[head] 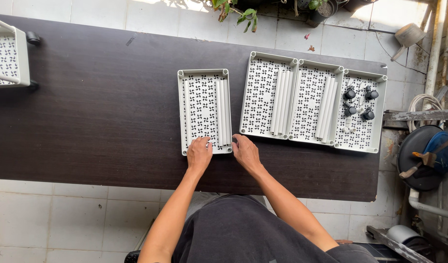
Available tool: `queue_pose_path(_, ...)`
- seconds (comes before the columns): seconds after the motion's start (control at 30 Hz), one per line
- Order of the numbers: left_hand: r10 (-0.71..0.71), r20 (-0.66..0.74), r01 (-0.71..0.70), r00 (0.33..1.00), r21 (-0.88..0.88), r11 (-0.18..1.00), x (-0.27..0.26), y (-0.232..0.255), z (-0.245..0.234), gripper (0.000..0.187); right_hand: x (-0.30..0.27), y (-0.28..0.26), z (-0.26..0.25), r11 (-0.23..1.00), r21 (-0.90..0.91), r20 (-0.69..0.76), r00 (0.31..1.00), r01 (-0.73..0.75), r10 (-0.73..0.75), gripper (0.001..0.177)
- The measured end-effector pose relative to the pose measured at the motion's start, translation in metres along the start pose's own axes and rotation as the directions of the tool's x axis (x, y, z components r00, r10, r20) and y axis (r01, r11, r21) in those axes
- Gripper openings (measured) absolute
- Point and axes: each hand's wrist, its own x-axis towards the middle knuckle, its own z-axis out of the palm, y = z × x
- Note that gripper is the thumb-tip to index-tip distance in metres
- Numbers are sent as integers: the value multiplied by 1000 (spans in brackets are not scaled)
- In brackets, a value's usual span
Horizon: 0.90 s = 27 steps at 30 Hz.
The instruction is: The person assembles a three-tier rolling utility cart on a tiled balcony. They attach black caster wheels to the base, insert white plastic feet into the top tray, and connect white tubular legs to the perforated trays using small white connectors.
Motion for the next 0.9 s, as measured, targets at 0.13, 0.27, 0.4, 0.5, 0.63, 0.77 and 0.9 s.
queue_pose_path(0.13,-174,146,179,974,-24,984,14,17,17,34,-4,-1,2,1000,5,18,1000,24,-24,29)
queue_pose_path(0.27,-331,275,342,903,8,940,26,23,29,43,-7,-4,5,1000,8,20,1000,23,-23,28)
queue_pose_path(0.4,-371,295,393,881,-17,920,33,18,41,36,-6,-4,7,1000,-1,22,999,27,-27,27)
queue_pose_path(0.5,-406,299,427,863,-6,904,36,9,47,33,-6,-5,9,997,14,-27,996,82,-81,26)
queue_pose_path(0.63,-406,293,419,866,19,908,36,-2,43,32,-4,-8,8,998,10,15,998,57,-57,27)
queue_pose_path(0.77,-396,281,403,874,36,915,32,-7,36,34,-2,-12,8,997,3,11,997,78,-78,26)
queue_pose_path(0.9,-391,266,415,881,-38,909,31,-1,35,34,0,-16,10,995,7,-2,995,102,-102,26)
